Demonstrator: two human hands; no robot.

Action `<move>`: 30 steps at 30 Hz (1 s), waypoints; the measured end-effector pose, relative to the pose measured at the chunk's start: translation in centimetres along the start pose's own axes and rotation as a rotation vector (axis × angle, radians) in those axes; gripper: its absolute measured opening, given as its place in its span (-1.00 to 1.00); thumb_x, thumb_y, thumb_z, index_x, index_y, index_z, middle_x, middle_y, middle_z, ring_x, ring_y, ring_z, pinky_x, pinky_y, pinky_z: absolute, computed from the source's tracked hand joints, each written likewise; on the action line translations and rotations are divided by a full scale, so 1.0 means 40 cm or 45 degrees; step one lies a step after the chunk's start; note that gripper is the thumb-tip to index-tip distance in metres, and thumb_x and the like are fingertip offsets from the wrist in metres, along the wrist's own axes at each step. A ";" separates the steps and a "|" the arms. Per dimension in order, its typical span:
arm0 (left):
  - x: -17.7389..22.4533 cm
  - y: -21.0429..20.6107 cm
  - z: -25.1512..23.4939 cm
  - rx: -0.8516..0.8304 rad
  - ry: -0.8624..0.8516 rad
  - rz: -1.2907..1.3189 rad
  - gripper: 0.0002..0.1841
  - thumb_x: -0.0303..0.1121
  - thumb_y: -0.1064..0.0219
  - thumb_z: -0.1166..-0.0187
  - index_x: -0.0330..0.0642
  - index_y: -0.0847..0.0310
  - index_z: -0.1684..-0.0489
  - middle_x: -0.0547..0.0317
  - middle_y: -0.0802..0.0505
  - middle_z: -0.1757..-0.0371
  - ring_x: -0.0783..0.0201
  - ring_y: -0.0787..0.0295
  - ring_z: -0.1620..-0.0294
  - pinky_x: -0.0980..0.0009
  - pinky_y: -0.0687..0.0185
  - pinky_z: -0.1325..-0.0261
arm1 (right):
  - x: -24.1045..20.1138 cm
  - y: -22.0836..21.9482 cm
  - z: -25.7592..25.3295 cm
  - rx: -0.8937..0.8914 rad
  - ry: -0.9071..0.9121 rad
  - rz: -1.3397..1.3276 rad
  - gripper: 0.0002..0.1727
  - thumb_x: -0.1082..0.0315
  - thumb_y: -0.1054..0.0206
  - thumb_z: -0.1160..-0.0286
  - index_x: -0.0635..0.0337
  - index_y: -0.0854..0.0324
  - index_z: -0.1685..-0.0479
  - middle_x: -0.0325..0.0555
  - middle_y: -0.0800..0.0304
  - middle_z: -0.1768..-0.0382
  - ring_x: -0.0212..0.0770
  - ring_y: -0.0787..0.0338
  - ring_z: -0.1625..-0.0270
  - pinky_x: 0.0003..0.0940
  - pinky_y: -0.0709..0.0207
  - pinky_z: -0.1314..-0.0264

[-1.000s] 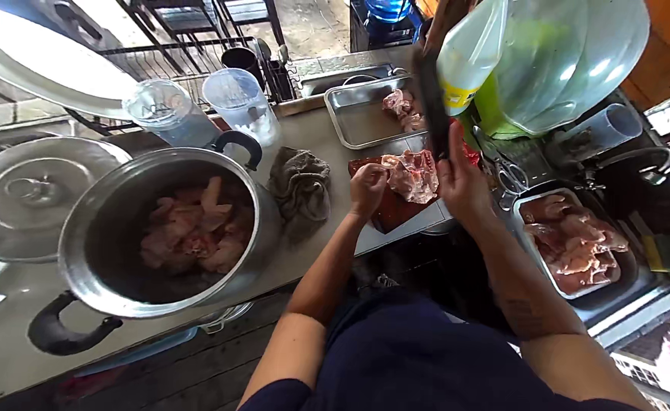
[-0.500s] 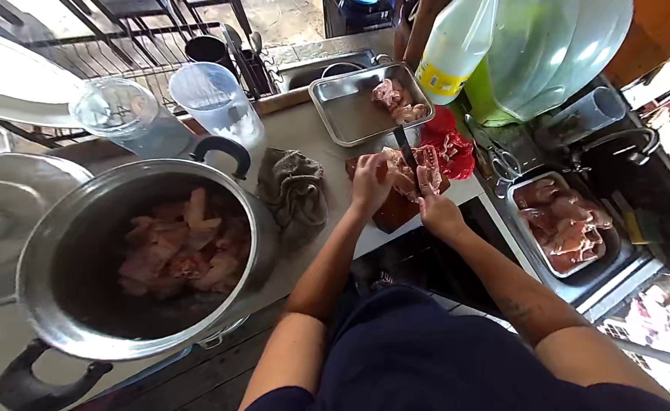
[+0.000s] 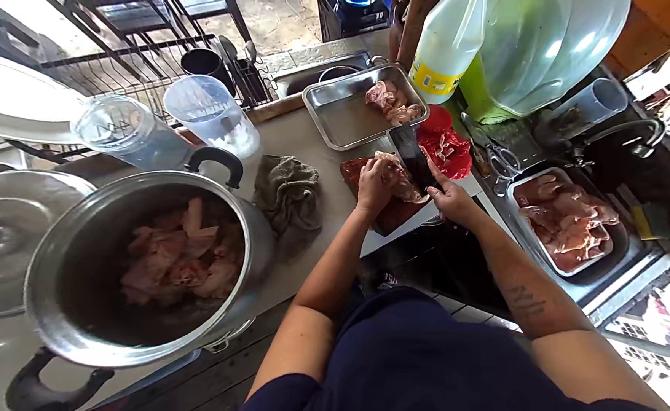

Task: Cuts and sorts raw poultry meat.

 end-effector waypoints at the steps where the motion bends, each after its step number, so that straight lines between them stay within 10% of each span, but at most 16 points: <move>1: -0.005 0.003 0.002 0.018 -0.006 0.022 -0.63 -0.34 -0.49 -0.48 -0.36 -0.73 -0.18 -0.24 -0.79 -0.25 -0.19 -0.67 -0.36 -0.09 -0.47 -0.51 | -0.047 0.016 0.021 0.119 0.090 0.184 -0.28 0.29 -0.03 -0.88 -0.13 0.16 -0.97 0.28 -0.80 0.32 0.18 -0.75 0.45 0.16 -0.64 0.29; 5: -0.010 0.007 0.009 0.084 -0.035 0.074 -0.69 -0.40 -0.50 -0.41 -0.41 -0.74 -0.04 -0.25 -0.81 -0.16 -0.16 -0.71 -0.30 -0.07 -0.52 -0.45 | -0.132 0.011 0.060 0.384 0.218 0.354 -0.24 0.30 -0.03 -0.87 -0.11 0.25 -0.98 0.25 -0.84 0.26 0.24 -0.80 0.43 0.23 -0.66 0.32; 15: -0.017 -0.001 0.006 0.046 -0.009 0.046 -0.66 -0.29 -0.52 -0.47 -0.37 -0.75 -0.06 -0.24 -0.80 -0.20 -0.17 -0.69 -0.33 -0.08 -0.51 -0.48 | -0.089 -0.054 0.011 0.046 0.008 0.495 -0.31 0.27 0.03 -0.88 -0.12 0.13 -0.96 0.39 -0.82 0.04 0.44 -0.82 -0.04 0.38 -0.59 -0.11; 20: -0.013 0.016 0.040 0.207 -0.132 0.138 -0.71 -0.44 -0.39 -0.47 -0.37 -0.73 -0.10 -0.29 -0.70 -0.25 -0.12 -0.66 -0.27 0.06 -0.62 -0.30 | -0.277 0.138 0.119 0.723 0.547 0.314 -0.29 0.30 -0.02 -0.86 0.15 0.14 -0.95 0.21 -0.83 0.20 0.02 -0.77 0.51 0.03 -0.68 0.46; 23: -0.041 0.046 0.072 0.494 -0.126 0.379 -0.78 -0.62 -0.19 -0.42 -0.48 -0.58 0.02 -0.27 -0.70 -0.08 0.02 -0.65 -0.10 0.20 -0.61 -0.17 | -0.243 0.123 0.130 0.985 0.685 0.241 -0.28 0.32 0.07 -0.85 0.38 0.28 -0.88 0.19 -0.76 0.22 -0.20 -0.75 0.49 -0.21 -0.74 0.41; 26: -0.057 0.056 0.091 0.692 -0.135 0.517 -0.89 -0.62 -0.04 -0.48 -0.39 -0.44 0.16 -0.13 -0.61 -0.01 0.18 -0.58 -0.09 0.34 -0.54 -0.20 | -0.095 -0.055 0.029 0.242 0.067 0.404 -0.23 0.28 0.03 -0.85 0.02 0.35 -0.97 0.40 -0.82 0.10 0.36 -0.85 0.08 0.35 -0.64 -0.04; 30: -0.009 0.037 0.053 0.324 -0.078 0.199 -0.77 -0.52 -0.17 -0.52 -0.54 -0.58 0.02 -0.45 -0.67 -0.23 -0.29 -0.56 -0.39 -0.07 -0.42 -0.51 | -0.105 -0.101 -0.009 -0.129 -0.214 0.628 -0.22 0.27 0.03 -0.85 -0.24 0.33 -0.98 0.35 -0.80 -0.10 0.37 -0.79 -0.21 0.33 -0.60 -0.19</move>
Point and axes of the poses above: each hand's wrist, its own z-axis away from the middle knuckle, its own y-axis out of the back of the hand, x = y × z, the point moved 6 cm from there along -z, towards the middle knuckle
